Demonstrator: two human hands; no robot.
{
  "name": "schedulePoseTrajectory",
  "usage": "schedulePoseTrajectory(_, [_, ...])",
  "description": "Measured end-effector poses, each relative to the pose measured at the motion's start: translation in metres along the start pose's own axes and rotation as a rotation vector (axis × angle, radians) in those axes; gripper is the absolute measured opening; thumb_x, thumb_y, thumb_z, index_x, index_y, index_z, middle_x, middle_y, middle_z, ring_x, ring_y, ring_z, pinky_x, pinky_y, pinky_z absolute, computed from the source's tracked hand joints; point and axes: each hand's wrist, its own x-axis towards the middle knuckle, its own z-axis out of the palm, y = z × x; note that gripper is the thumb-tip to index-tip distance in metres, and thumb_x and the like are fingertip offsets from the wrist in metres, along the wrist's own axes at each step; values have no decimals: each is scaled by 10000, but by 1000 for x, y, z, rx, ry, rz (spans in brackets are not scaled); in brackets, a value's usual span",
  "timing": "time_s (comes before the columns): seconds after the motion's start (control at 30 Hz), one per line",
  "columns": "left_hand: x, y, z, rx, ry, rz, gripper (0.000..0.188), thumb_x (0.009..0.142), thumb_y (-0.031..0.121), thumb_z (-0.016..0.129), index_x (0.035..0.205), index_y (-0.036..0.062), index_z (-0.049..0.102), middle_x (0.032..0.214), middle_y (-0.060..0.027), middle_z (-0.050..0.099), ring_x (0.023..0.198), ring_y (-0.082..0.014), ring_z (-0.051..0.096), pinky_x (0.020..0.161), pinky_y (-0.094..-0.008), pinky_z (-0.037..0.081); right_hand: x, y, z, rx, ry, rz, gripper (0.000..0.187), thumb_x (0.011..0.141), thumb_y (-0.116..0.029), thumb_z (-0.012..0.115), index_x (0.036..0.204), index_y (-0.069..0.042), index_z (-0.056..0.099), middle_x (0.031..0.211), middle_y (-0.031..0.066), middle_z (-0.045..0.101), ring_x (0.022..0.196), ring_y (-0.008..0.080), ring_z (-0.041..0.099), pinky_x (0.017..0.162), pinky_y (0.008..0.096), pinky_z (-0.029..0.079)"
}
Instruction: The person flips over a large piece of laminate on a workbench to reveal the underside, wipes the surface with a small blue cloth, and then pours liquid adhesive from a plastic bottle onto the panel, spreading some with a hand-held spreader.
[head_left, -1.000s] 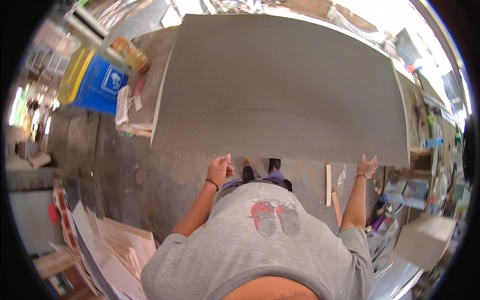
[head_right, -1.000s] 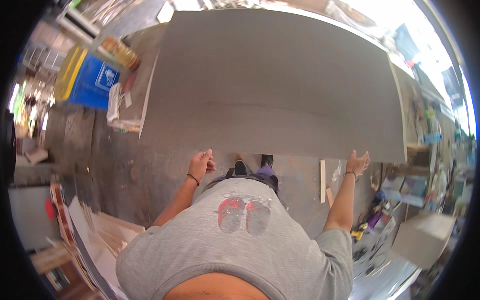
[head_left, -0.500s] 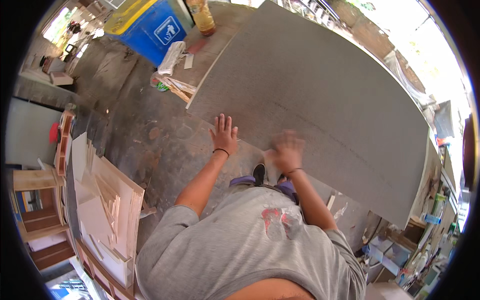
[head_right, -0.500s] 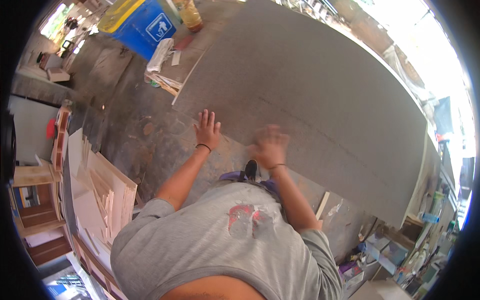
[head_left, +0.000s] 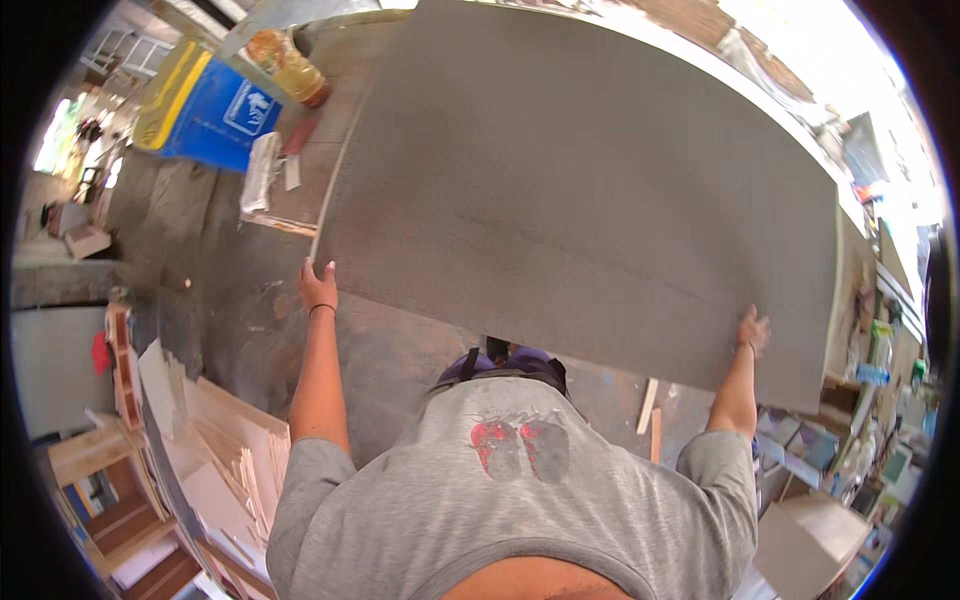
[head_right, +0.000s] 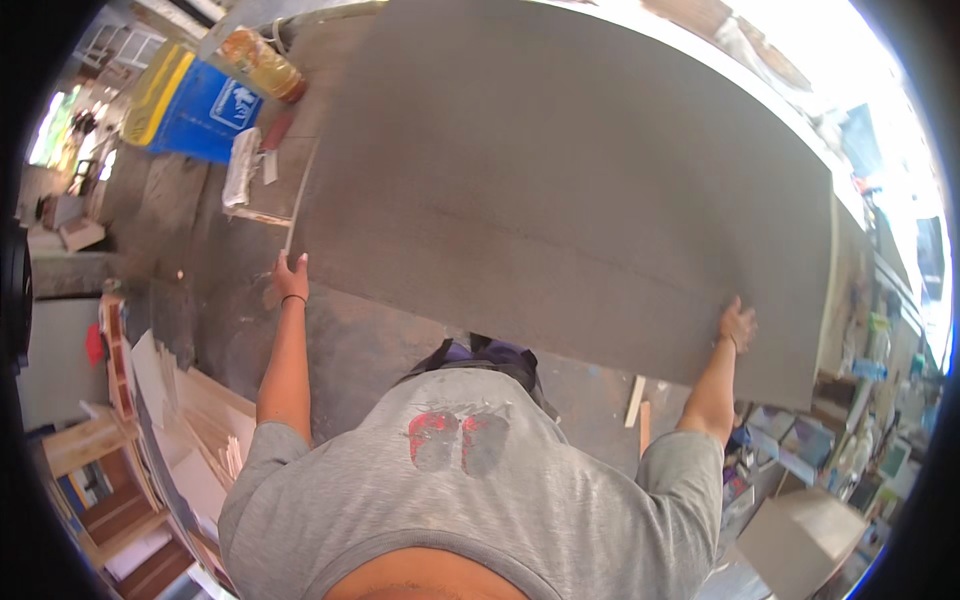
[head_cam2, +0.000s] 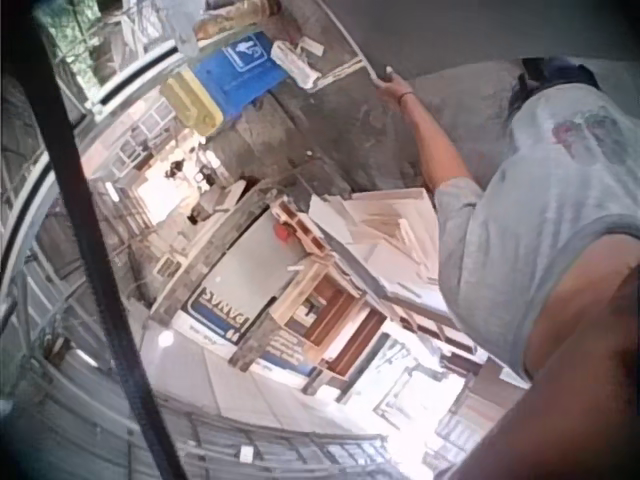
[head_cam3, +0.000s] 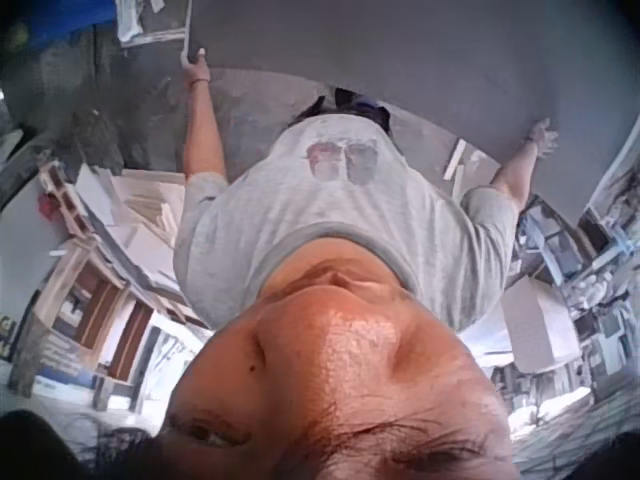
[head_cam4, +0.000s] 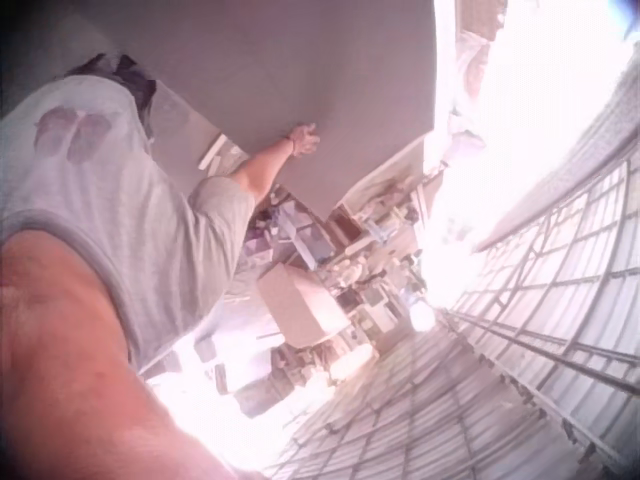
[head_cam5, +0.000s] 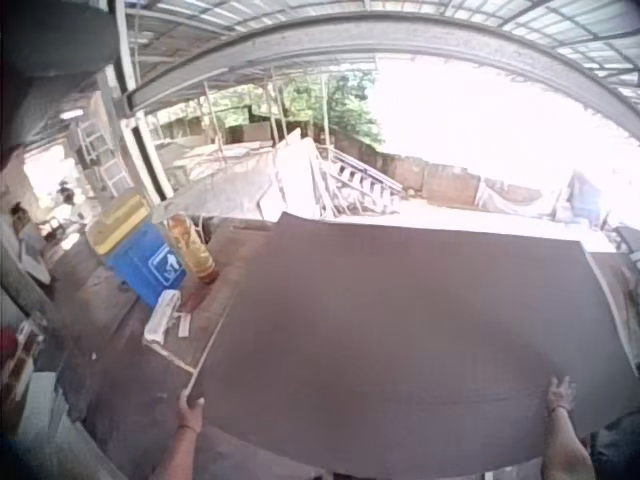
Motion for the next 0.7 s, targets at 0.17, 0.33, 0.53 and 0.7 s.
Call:
schedulePoseTrajectory(0.17, [30,-12,-6,-275,-107,-60,597,677,392,737,1082,-21,590,995,-145,627,926,-250,596,827,-332,456,-37,-71,27,-34,83,-41,743,874,-623,236,1399,-98,233,1458,181,159,1358,327,108,1029,588,123])
schedulePoseTrajectory(0.33, [42,-18,-5,-241,-129,67,557,678,404,734,1006,-25,597,902,-142,622,837,-244,587,766,-330,459,-113,-185,36,-76,141,-501,705,909,-553,244,1397,-45,216,1455,196,159,1361,339,84,1065,533,88])
schedulePoseTrajectory(0.53, [56,-21,-15,-180,-205,217,485,683,414,732,844,-12,567,746,-84,570,691,-201,527,662,-319,440,-320,-340,27,145,-46,-1005,717,889,-521,353,1381,-14,233,1460,214,89,1361,351,28,1066,551,29])
schedulePoseTrajectory(0.7, [87,-39,-28,-419,-533,229,360,738,340,706,804,9,581,673,-27,547,648,-120,497,630,-272,428,-564,-348,7,58,-1058,-2124,506,818,-368,497,1214,-52,500,1327,194,382,1214,345,345,1004,477,241])
